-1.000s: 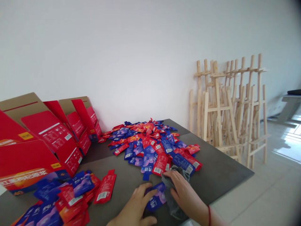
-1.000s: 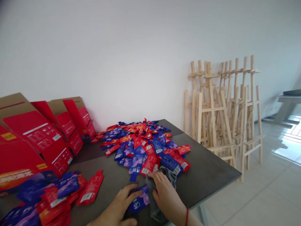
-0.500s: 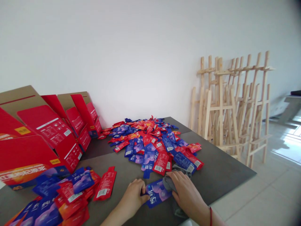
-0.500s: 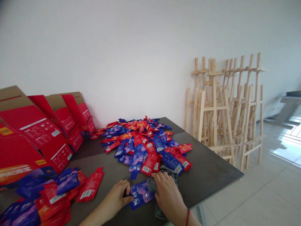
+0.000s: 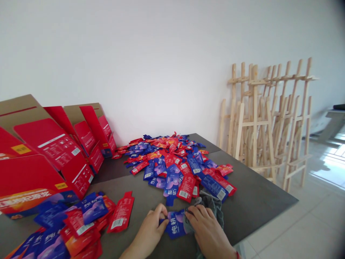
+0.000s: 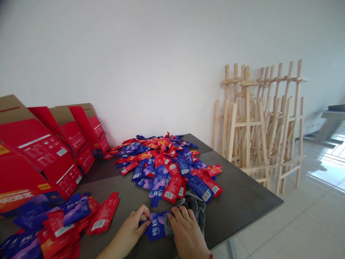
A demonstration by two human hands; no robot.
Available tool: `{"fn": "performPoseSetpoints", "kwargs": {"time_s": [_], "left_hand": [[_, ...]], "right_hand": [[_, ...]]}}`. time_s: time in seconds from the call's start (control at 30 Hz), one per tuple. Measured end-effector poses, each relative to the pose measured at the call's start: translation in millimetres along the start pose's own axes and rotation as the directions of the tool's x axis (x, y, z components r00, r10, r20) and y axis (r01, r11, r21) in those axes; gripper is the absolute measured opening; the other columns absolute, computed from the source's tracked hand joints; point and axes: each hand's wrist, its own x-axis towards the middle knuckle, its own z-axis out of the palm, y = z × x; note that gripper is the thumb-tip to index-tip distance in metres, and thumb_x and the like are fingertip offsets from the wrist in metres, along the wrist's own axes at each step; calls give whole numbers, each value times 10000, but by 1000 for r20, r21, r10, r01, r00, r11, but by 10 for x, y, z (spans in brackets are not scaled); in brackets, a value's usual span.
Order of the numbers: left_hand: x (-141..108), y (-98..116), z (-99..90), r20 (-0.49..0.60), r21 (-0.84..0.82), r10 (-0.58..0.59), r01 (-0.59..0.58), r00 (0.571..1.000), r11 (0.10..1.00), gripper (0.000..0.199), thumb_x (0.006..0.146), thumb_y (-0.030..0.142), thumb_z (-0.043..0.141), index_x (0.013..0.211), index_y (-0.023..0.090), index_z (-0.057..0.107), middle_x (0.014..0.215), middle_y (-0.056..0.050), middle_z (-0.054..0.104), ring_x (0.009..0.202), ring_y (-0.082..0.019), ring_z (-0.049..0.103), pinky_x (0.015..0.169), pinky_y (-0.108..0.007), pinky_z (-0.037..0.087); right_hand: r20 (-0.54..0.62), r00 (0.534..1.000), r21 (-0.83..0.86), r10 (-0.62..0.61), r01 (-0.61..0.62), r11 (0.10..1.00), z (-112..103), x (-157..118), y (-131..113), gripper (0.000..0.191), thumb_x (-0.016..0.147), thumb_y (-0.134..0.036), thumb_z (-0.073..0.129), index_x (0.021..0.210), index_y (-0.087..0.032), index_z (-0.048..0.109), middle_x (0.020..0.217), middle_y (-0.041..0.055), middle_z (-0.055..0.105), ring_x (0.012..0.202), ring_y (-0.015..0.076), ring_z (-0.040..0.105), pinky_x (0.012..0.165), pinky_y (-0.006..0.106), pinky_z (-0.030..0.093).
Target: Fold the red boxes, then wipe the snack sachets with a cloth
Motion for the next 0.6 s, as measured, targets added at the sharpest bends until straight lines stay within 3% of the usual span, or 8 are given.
{"fn": "performPoseSetpoints", "kwargs": {"time_s": [0.2, 0.4, 0.5, 0.6], "left_hand": [[-19, 62, -31, 11, 2, -7, 7, 1000, 1000, 97, 840, 202, 510, 928, 239, 525, 792, 26, 663, 871, -181, 572, 787, -262, 363], [-29, 63, -11, 1, -23, 3, -3, 1000, 1000, 108, 888, 260, 468, 963, 241, 544, 742, 30, 650, 861, -190, 569, 777, -268, 366], [-43, 81, 19, -20, -52, 13, -14, 1000, 999, 124, 902, 284, 450, 964, 235, 546, 734, 23, 644, 851, -192, 566, 784, -271, 375], [-52, 79, 42, -38, -75, 57, -59, 998, 995, 137, 905, 283, 431, 955, 236, 550, 796, 6, 658, 862, -190, 565, 796, -271, 384]], "right_hand": [[5, 1000, -82, 4, -3, 997, -13, -44, 78, 391, 808, -173, 596, 1194, -236, 618, 1219, 26, 636, 1070, 241, 514, 892, 356, 363], [-87, 992, -136, 89, -100, 986, -129, -108, 186, 373, 722, -87, 608, 1065, -224, 664, 1067, 24, 684, 952, 235, 553, 807, 354, 395], [-178, 983, -127, 46, -69, 989, -161, -54, 10, 377, 749, -84, 593, 1092, -237, 636, 1057, 12, 682, 907, 221, 557, 765, 335, 396], [-237, 966, -108, -108, 84, 991, -42, 60, -299, 298, 826, -141, 570, 1105, -238, 608, 1052, 7, 682, 880, 203, 560, 748, 315, 393]]}}
